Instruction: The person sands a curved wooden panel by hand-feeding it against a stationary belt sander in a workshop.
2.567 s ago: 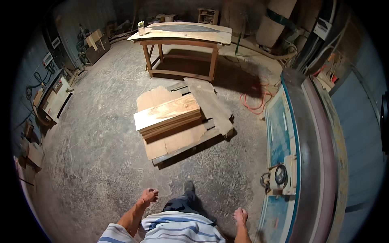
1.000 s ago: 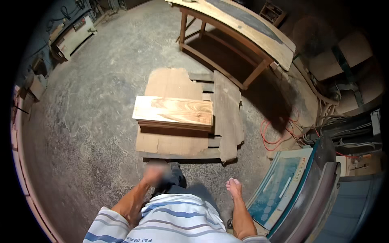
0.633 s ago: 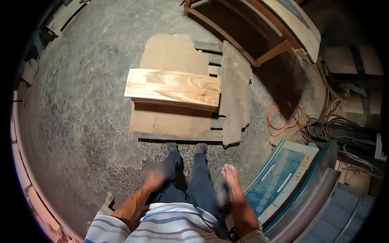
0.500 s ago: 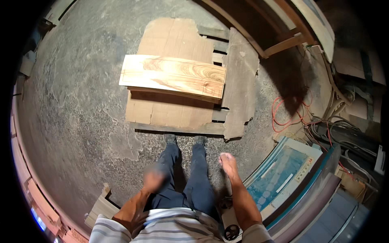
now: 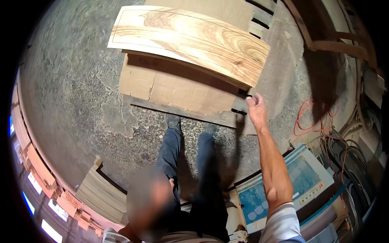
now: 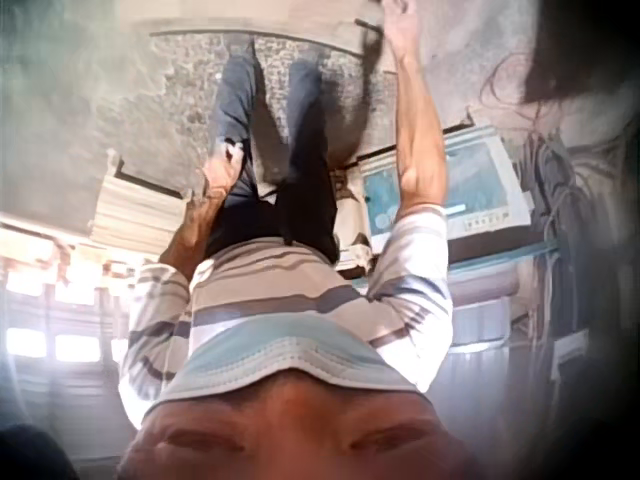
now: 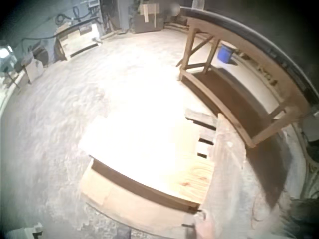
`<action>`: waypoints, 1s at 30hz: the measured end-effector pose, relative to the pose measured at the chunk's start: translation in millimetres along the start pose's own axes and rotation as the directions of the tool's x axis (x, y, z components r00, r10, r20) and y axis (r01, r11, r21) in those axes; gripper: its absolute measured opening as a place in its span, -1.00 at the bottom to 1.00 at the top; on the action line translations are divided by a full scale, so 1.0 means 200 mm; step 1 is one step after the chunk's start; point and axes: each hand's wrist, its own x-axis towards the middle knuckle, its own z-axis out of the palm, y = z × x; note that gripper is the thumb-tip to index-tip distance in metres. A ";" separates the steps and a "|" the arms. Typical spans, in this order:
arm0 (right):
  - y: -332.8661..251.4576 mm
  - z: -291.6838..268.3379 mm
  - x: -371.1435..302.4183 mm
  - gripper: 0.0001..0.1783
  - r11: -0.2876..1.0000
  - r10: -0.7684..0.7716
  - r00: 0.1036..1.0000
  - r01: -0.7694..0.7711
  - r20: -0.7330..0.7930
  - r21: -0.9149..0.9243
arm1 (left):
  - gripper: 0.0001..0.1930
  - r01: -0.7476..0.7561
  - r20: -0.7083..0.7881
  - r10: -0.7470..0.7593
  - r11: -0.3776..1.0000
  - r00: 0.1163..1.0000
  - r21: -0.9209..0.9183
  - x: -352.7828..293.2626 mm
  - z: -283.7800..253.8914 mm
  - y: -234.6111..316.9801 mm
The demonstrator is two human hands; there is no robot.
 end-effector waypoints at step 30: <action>0.01 0.52 0.21 -0.66 0.594 0.188 0.939 -0.343 0.289 0.728 | -0.72 0.084 -0.094 -0.079 0.995 0.992 0.053 0.14 0.05 -0.02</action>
